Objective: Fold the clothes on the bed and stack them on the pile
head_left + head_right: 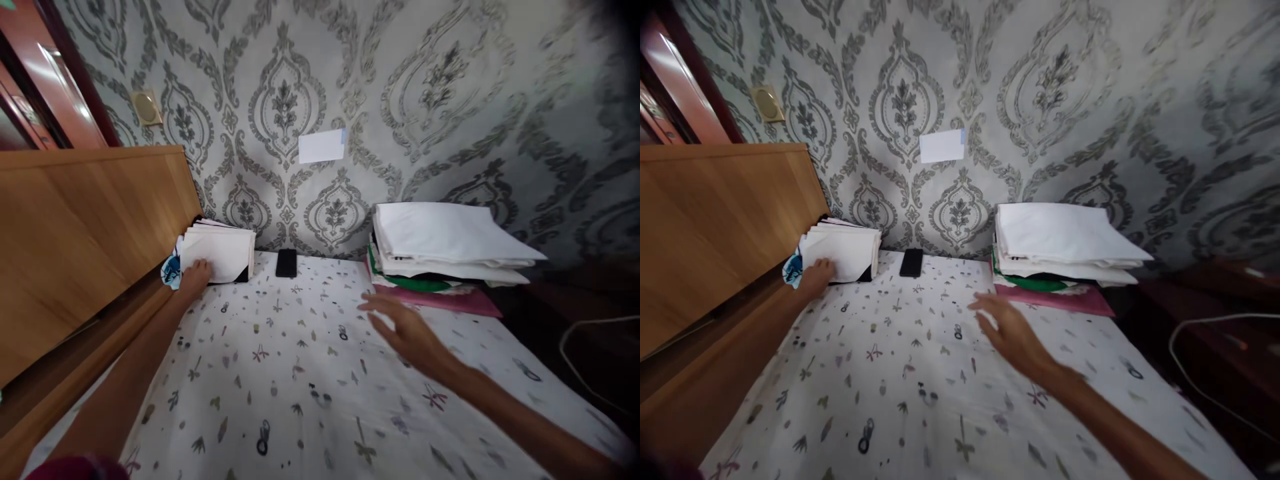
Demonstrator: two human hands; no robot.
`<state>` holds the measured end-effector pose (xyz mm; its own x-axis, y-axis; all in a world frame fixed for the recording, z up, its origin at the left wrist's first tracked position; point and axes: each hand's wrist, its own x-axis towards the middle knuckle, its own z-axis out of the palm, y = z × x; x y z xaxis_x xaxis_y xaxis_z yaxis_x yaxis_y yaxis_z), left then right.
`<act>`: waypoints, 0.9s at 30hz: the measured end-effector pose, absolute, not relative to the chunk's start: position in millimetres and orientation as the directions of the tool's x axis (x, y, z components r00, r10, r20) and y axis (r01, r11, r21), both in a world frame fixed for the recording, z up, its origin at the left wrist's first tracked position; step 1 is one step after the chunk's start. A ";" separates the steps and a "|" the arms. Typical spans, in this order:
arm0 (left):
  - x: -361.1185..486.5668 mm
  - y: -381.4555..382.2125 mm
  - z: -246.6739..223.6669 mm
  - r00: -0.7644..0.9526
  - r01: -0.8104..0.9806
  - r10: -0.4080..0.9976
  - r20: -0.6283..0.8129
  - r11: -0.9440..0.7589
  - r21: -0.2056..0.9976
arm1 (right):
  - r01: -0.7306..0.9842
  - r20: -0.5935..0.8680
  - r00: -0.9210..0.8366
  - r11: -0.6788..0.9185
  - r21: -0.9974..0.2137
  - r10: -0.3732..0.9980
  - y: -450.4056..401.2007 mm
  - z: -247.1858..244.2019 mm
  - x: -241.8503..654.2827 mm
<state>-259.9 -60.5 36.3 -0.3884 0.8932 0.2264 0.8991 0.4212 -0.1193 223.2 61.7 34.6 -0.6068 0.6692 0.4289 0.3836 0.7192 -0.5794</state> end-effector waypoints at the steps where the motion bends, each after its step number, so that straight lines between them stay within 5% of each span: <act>1: -256.8 -61.3 41.1 -0.395 0.904 0.891 0.224 0.421 -0.079 | 0.342 0.391 -0.620 0.683 -0.646 0.680 40.9 29.7 217.4; 6: -220.5 -66.3 79.9 -0.397 0.908 0.908 0.133 0.368 0.201 | 0.149 0.159 -0.684 0.350 -0.925 0.712 -38.6 23.5 187.0; 9: -163.2 -85.3 97.7 -0.263 0.867 0.964 -0.039 0.254 0.428 | 0.054 -0.107 -0.700 -0.097 -0.994 0.706 -69.2 22.1 165.4; 12: -84.1 -121.7 98.0 0.041 0.721 0.977 -0.209 0.116 0.683 | -0.070 -0.289 -0.709 -0.471 -0.879 0.643 -92.1 20.0 149.1; 14: -35.8 -148.5 92.5 0.443 0.317 0.841 -0.310 0.177 0.932 | -0.151 -0.271 -0.716 -0.523 -0.839 0.643 -103.0 18.6 147.6; 16: -3.4 -169.6 87.4 0.619 0.164 0.727 -0.297 0.250 0.954 | -0.190 -0.233 -0.709 -0.499 -0.846 0.666 -109.8 15.9 155.0; 20: 3.3 -181.0 78.1 0.651 0.214 0.676 -0.344 0.272 0.938 | -0.182 -0.269 -0.647 -0.488 -0.854 0.713 -111.5 3.8 182.2; 27: -65.7 -151.2 19.2 0.108 0.434 0.974 -0.199 0.134 0.891 | -0.182 -0.298 -0.692 -0.559 -0.809 0.658 -97.4 -6.9 208.4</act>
<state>-65.7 -151.2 19.2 0.1083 0.9740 -0.1988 0.4339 0.1336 0.8910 208.4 -97.4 -6.9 -0.6920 0.6575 -0.2980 -0.1824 -0.5587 -0.8091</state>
